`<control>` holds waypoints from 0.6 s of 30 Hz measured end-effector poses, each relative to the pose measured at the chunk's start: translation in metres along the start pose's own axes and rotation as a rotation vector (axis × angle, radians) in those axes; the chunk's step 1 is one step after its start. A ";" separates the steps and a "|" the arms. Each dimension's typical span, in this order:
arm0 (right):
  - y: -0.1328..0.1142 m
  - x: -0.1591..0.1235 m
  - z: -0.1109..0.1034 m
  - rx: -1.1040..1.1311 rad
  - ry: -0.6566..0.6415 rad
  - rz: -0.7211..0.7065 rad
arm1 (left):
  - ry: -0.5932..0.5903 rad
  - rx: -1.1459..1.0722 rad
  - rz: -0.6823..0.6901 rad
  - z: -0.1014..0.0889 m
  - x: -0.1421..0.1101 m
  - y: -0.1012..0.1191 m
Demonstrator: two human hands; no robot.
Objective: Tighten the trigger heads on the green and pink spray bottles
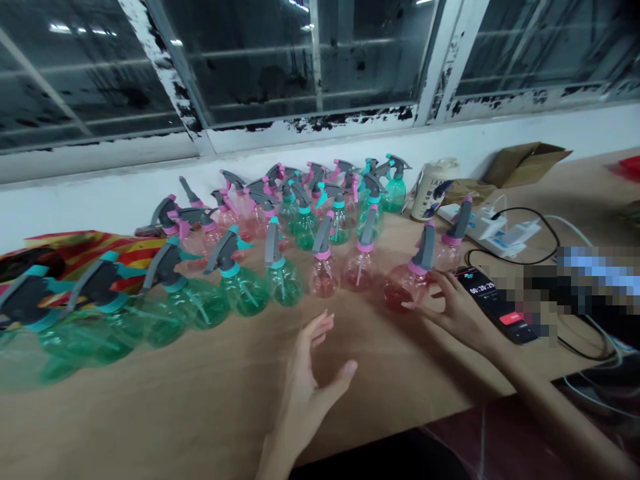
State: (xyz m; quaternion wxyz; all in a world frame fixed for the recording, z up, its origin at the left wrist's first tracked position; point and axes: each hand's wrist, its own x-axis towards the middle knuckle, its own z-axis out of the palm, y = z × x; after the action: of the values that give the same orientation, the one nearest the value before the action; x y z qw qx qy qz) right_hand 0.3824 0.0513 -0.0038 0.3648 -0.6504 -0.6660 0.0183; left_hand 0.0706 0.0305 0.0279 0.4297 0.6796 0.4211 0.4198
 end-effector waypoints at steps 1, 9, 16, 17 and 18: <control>0.005 0.005 0.000 -0.017 0.006 0.002 | 0.001 0.002 -0.007 0.000 -0.001 -0.001; 0.009 0.032 0.005 -0.018 0.005 -0.003 | -0.007 0.023 -0.057 0.001 -0.001 -0.004; -0.001 0.042 0.009 -0.141 0.049 0.037 | -0.045 0.033 -0.085 0.003 -0.001 -0.011; -0.002 0.044 0.009 -0.155 0.054 0.045 | -0.047 0.036 -0.084 0.002 -0.001 -0.011; -0.003 0.045 0.010 -0.167 0.056 0.053 | -0.048 0.037 -0.085 0.002 -0.001 -0.012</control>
State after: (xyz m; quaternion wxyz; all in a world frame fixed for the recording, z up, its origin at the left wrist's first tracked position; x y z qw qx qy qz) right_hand 0.3795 0.0946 0.0115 0.3271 -0.6961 -0.6374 -0.0460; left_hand 0.0700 0.0321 0.0159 0.4442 0.6789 0.4469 0.3769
